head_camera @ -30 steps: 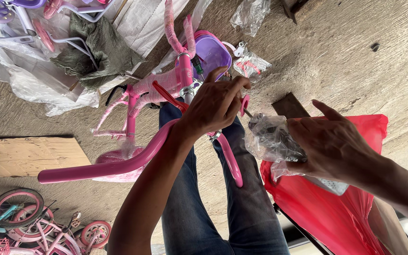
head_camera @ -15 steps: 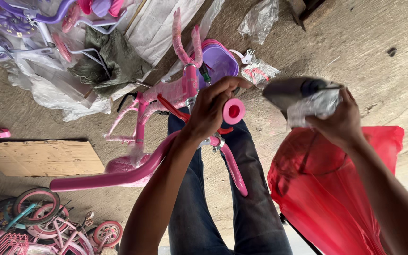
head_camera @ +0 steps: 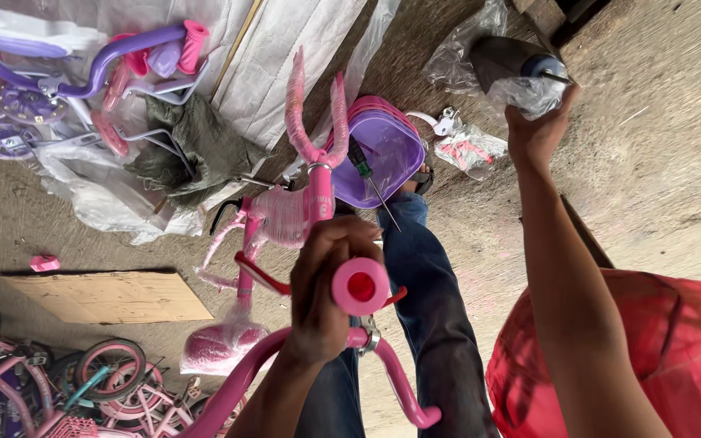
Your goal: The person assembles a pink children's bicycle on the workshop floor. They use a screwdriver to tighten the handlebar stem, attach a red brake lever, fit a pink handlebar grip, and apply oil from a bottle to the handlebar area while holding the frame steady.
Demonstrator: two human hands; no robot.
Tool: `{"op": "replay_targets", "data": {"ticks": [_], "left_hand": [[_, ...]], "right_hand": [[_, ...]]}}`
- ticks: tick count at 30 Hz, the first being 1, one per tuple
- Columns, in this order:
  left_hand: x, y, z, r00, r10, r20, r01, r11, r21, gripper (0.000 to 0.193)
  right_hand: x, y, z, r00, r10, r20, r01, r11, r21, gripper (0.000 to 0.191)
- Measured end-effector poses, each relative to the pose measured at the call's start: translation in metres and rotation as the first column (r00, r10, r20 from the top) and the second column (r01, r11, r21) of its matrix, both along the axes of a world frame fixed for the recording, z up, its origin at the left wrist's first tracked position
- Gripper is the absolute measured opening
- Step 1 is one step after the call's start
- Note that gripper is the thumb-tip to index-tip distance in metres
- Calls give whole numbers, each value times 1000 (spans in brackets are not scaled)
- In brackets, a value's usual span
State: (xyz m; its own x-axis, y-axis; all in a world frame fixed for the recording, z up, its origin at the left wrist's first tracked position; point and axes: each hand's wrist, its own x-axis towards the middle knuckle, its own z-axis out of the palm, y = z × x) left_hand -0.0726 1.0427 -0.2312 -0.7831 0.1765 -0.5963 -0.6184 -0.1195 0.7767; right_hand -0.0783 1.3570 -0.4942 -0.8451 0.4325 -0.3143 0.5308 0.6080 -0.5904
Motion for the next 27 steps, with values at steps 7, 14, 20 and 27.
{"op": "replay_targets", "data": {"ticks": [7, 14, 20, 27], "left_hand": [[-4, 2, 0, 986, -58, -156, 55, 998, -26, 45], [5, 8, 4, 933, -67, -354, 42, 996, -78, 53], [15, 17, -8, 993, 22, -120, -18, 999, 28, 45], [7, 20, -5, 991, -21, -130, 32, 996, 83, 42]], "right_hand": [[36, -2, -17, 971, -145, 191, 152, 988, -20, 112], [72, -19, 38, 812, -333, 479, 351, 935, 53, 102], [77, -83, 197, 956, 293, 13, -197, 674, -712, 74], [66, -160, 246, 980, 188, 71, -100, 762, -639, 43]]}}
